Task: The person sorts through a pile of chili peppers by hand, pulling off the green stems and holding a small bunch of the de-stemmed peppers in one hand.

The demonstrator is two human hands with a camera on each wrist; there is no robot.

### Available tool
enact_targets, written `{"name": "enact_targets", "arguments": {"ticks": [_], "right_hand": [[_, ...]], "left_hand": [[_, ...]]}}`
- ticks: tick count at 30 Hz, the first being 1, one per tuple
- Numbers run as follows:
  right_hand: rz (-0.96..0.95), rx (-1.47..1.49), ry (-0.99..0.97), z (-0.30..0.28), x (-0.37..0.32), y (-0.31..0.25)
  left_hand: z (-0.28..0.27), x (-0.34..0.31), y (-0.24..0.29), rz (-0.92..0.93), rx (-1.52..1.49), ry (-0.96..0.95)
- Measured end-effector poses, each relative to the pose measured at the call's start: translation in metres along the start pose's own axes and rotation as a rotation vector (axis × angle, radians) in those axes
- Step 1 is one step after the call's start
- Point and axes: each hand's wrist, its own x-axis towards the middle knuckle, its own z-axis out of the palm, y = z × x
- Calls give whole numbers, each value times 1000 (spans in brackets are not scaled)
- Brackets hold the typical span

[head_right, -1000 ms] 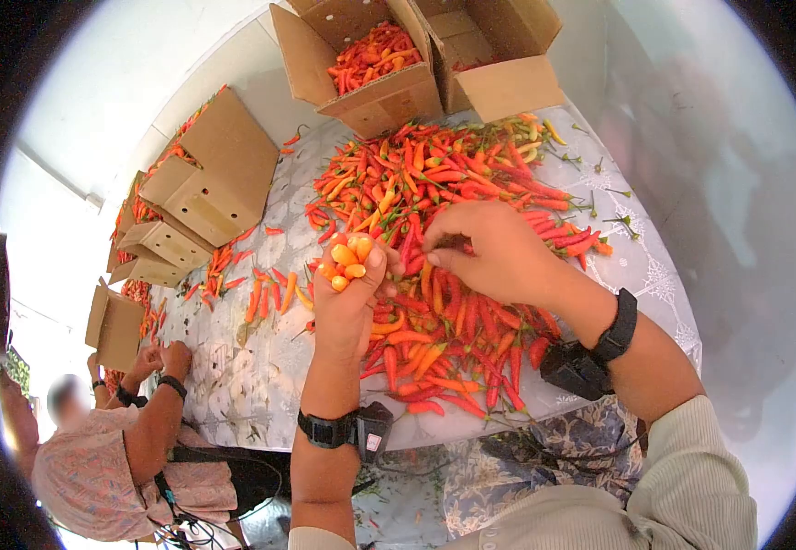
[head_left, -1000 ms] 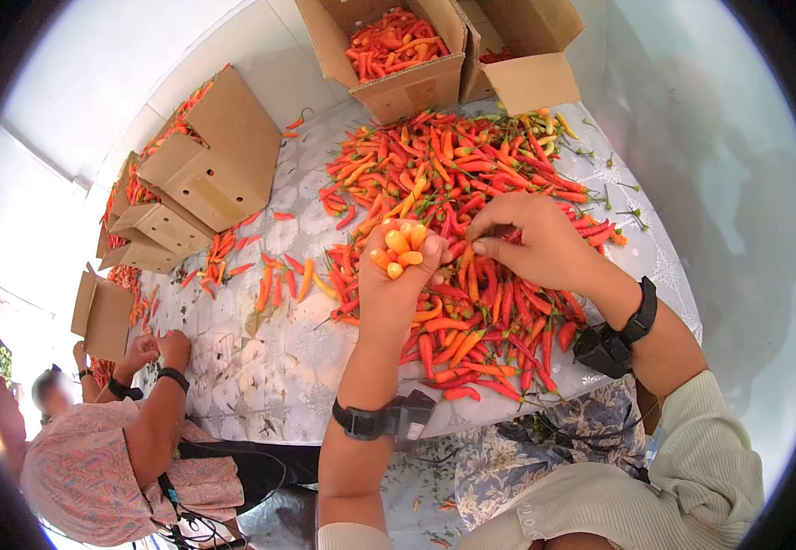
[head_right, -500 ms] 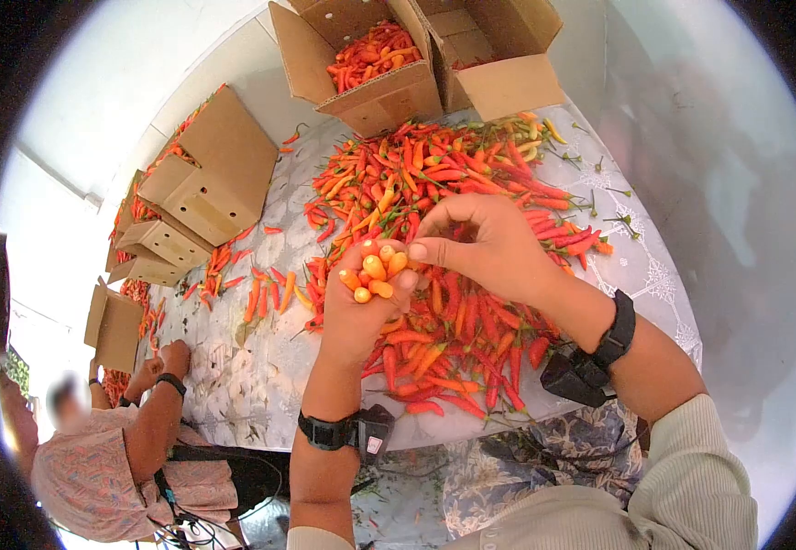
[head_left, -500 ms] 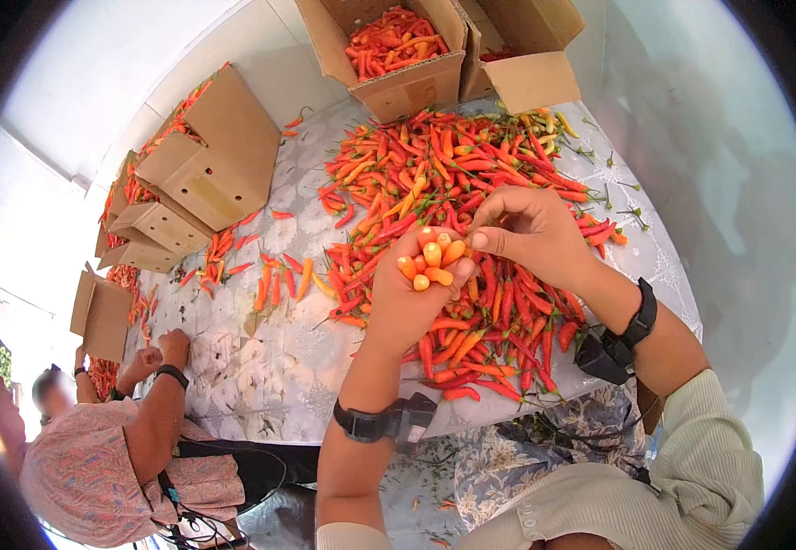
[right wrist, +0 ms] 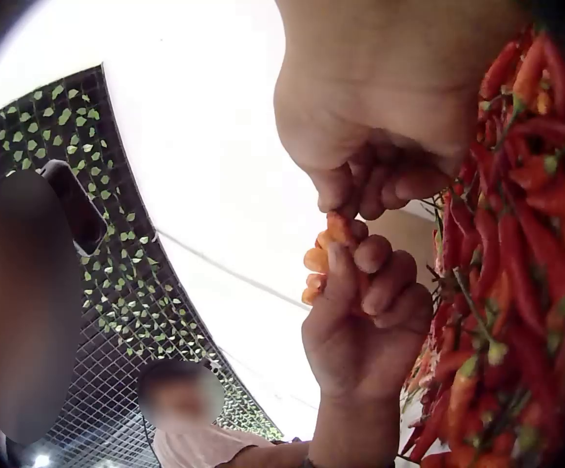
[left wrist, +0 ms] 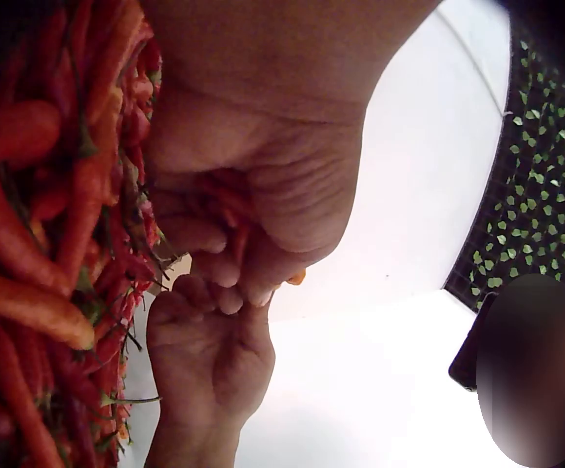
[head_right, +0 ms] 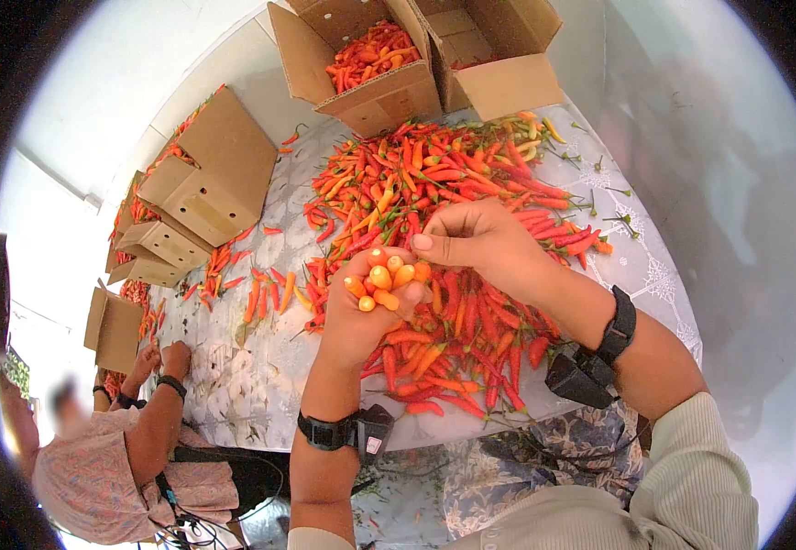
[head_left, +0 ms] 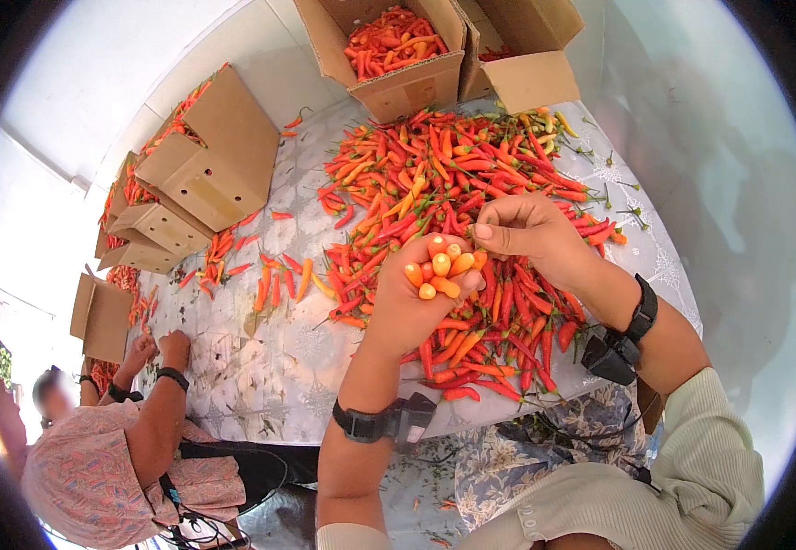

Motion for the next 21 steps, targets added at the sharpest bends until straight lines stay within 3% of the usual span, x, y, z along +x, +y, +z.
{"name": "enact_targets", "arguments": {"ticks": [9, 12, 15, 18, 21], "right_hand": [[121, 114, 55, 7, -1, -5], [-510, -695, 303, 17, -2, -6], [-842, -1066, 422, 12, -1, -9], [-762, -1051, 625, -5, 2, -15], [-594, -725, 886, -19, 5, -18]], "left_hand": [[0, 0, 5, -71, -36, -18], [-2, 2, 1, -41, 20, 9], [-2, 1, 0, -45, 1, 28], [0, 1, 6, -74, -43, 90], [-5, 4, 1, -22, -63, 164]]}}
